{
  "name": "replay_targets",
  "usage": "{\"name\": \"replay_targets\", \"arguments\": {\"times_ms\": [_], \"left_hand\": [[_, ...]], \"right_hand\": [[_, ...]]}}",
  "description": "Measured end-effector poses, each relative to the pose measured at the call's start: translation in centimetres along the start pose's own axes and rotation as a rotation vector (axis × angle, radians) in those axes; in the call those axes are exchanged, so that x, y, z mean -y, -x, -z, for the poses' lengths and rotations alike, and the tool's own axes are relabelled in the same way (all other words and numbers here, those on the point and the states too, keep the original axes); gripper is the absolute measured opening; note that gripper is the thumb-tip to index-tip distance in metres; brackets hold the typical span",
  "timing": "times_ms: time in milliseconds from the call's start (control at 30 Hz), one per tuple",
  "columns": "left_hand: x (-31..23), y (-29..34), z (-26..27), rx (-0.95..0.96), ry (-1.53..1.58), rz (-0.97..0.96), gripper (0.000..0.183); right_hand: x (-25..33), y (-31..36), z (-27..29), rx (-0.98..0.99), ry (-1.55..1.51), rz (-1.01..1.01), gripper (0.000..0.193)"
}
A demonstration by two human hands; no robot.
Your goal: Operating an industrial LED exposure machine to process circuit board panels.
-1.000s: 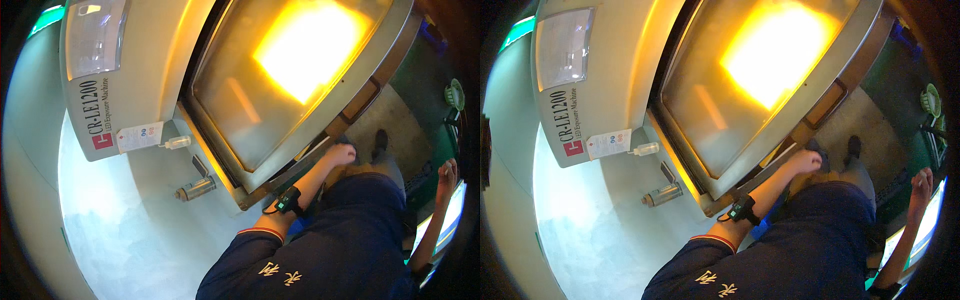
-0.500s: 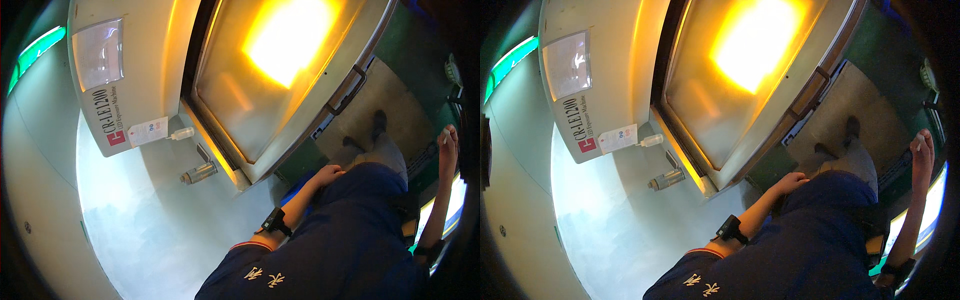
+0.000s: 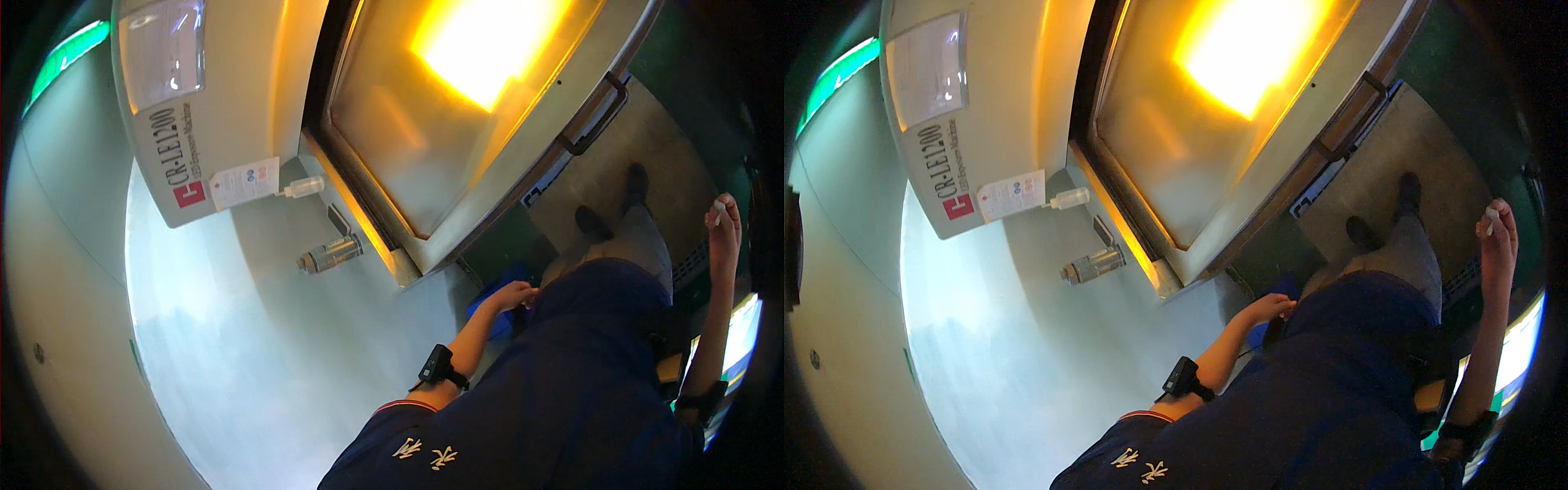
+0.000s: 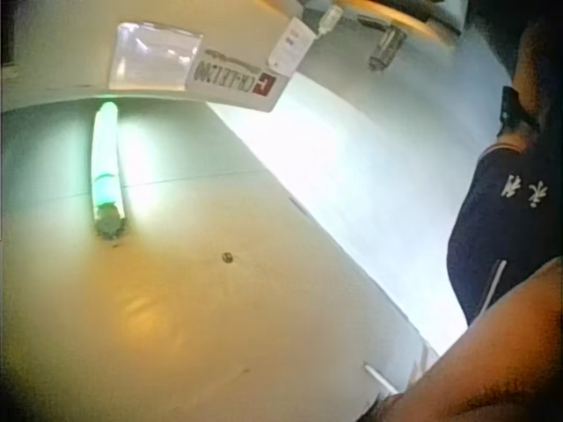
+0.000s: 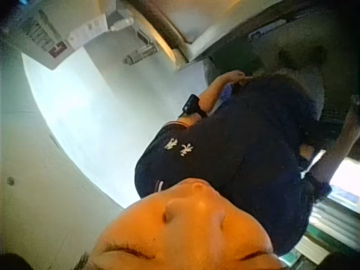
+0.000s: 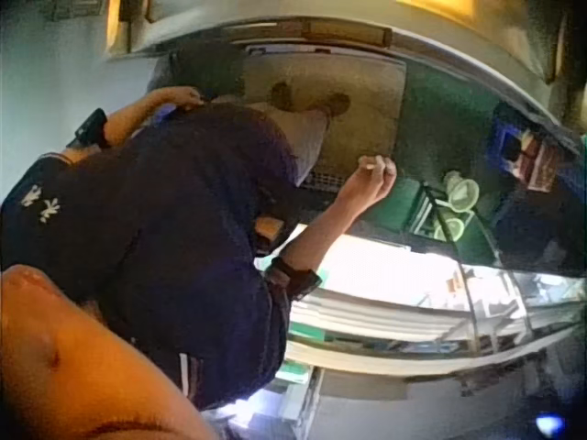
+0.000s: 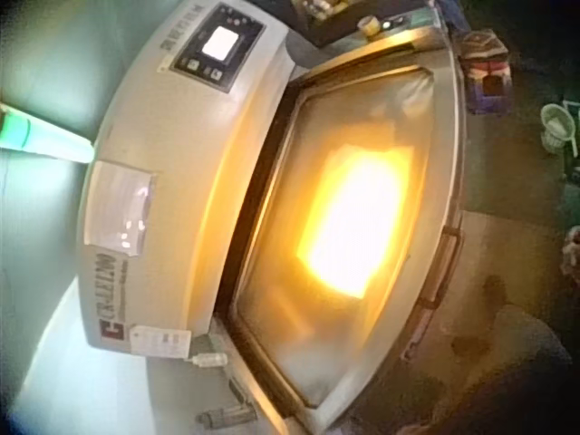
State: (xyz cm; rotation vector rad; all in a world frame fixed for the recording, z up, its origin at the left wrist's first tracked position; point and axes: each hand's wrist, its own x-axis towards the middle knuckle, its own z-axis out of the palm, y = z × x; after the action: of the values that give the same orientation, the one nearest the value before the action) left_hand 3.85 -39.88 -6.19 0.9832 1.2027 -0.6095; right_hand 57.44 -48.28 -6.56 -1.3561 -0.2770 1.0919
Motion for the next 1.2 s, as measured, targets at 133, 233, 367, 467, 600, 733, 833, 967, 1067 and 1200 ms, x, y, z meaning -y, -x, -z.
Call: {"name": "replay_targets", "arguments": {"times_ms": [133,233,367,467,600,733,833,967,1067,1200], "left_hand": [[7.2,0.8,-1.3,-0.004,-0.085,0.007,0.042],[6.3,2.9,-2.7,0.088,0.575,0.295,0.044],[4.9,3.3,-3.8,-0.120,1.019,-0.020,0.047],[0.9,5.3,-2.6,-0.123,1.211,-0.115,0.047],[-4.9,8.6,-1.4,-0.016,1.171,-0.500,0.049],[-9.4,10.1,-2.3,0.077,1.275,-0.934,0.042],[-11.6,11.8,-2.1,0.194,1.227,-0.952,0.036],[-13.1,12.1,-2.8,0.103,1.178,-0.861,0.034],[-13.7,12.1,-3.1,0.093,1.123,-0.844,0.033],[-14.6,10.4,-3.4,0.061,1.005,-0.913,0.022]], "right_hand": [[-0.3,-0.7,-1.7,0.009,-0.196,-0.019,0.017],[0.5,-0.7,-2.6,0.062,-0.216,-0.008,0.017],[1.2,-1.9,-2.7,0.152,-0.256,0.042,0.020],[0.9,-3.0,-3.3,0.177,-0.215,0.023,0.022],[1.8,-3.4,-4.0,0.226,-0.193,0.029,0.022],[2.3,-4.3,-5.4,0.196,-0.180,-0.012,0.020],[2.4,-4.8,-5.0,0.172,-0.182,-0.039,0.020],[2.4,-5.3,-4.8,0.188,-0.196,-0.055,0.020],[2.5,-5.6,-4.3,0.223,-0.180,-0.050,0.020],[2.9,-5.7,-4.3,0.198,-0.188,-0.056,0.020]]}}
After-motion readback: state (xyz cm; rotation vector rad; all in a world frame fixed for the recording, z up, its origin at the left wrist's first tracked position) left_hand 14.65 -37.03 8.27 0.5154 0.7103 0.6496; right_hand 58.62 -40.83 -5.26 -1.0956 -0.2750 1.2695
